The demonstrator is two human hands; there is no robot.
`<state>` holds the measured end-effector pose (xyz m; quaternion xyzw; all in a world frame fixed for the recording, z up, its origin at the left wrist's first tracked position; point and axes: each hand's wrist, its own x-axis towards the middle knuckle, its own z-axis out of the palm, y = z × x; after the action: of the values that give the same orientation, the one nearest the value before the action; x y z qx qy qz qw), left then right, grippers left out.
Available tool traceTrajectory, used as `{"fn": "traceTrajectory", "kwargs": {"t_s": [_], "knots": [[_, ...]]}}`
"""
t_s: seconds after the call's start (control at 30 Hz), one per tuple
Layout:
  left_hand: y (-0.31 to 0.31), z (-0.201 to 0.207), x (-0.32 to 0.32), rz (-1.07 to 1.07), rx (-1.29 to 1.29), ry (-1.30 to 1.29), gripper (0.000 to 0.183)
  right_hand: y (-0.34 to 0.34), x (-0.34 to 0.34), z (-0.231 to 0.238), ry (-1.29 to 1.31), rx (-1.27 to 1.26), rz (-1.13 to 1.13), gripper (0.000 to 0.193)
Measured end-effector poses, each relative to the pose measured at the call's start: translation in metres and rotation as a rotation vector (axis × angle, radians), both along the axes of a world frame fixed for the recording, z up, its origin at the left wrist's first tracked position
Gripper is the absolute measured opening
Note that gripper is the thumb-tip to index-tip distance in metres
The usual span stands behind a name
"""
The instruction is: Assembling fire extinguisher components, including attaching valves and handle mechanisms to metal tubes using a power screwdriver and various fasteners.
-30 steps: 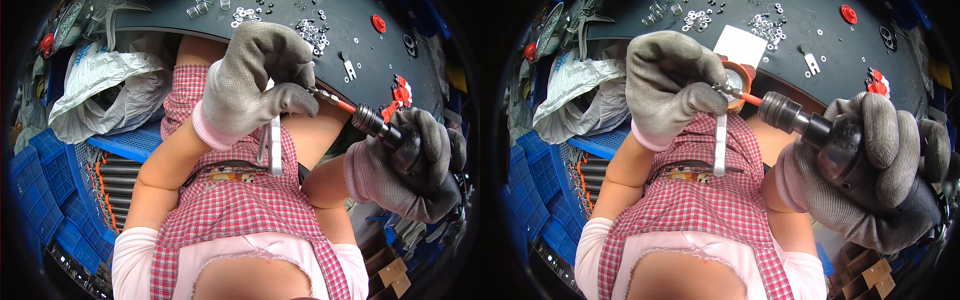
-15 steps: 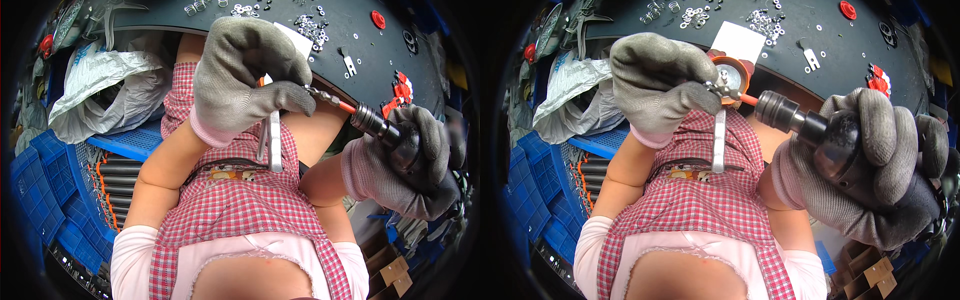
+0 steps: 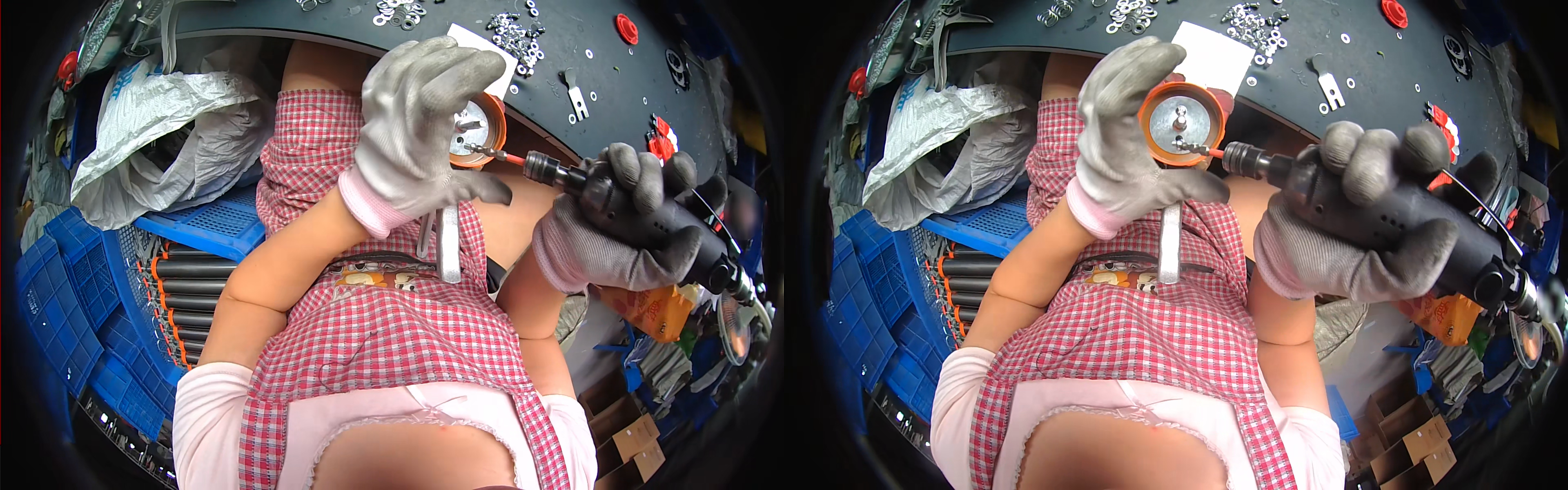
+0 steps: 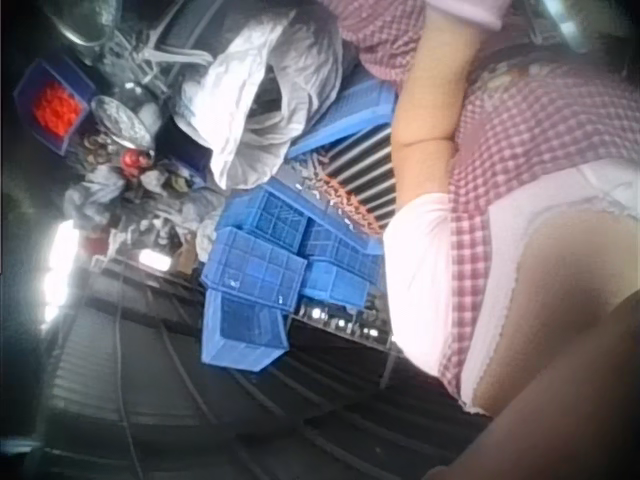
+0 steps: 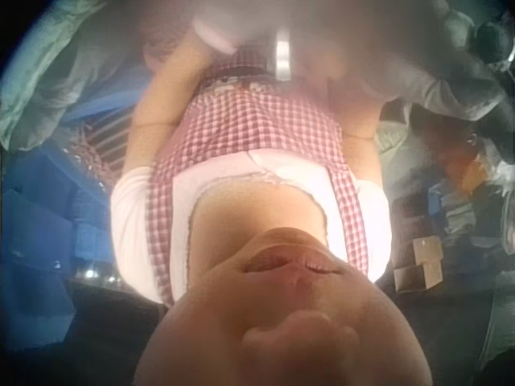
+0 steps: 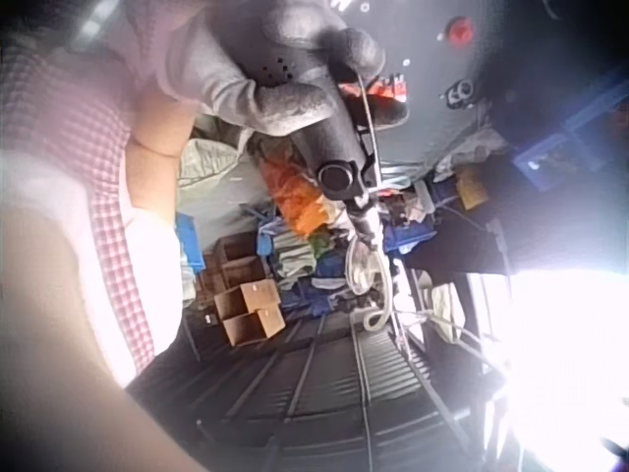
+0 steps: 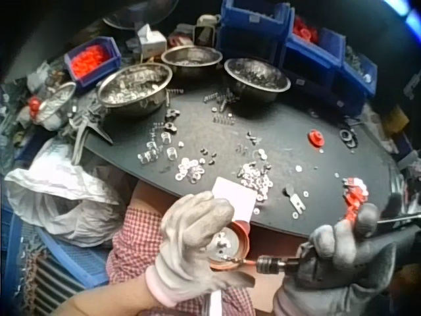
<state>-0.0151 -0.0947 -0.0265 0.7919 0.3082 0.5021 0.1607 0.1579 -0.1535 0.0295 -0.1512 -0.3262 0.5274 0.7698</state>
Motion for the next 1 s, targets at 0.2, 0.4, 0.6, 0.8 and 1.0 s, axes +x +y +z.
{"fn": "traceTrajectory", "kwargs": {"t_s": [0.2, 0.4, 0.6, 0.8, 1.0], "knots": [[-0.003, -0.011, -0.001, 0.035, -0.091, 0.071, 0.111, 0.009, -0.023, -0.001, -0.221, -0.073, -0.129, 0.053], [-0.008, -0.031, 0.004, 0.101, -0.138, -0.04, 0.11, 0.025, -0.052, 0.02, -0.48, -0.088, -0.209, 0.043], [-0.011, -0.035, 0.007, 0.138, -0.146, -0.104, 0.093, 0.031, -0.06, 0.027, -0.913, -0.054, -0.257, 0.056], [-0.009, -0.035, -0.001, 0.14, -0.084, -0.017, 0.094, 0.037, -0.05, 0.041, -0.601, 0.048, -0.518, 0.057], [0.03, -0.019, -0.04, 0.404, -0.118, 0.15, 0.054, 0.043, 0.032, 0.01, -1.129, -0.577, -0.698, 0.036]]}}
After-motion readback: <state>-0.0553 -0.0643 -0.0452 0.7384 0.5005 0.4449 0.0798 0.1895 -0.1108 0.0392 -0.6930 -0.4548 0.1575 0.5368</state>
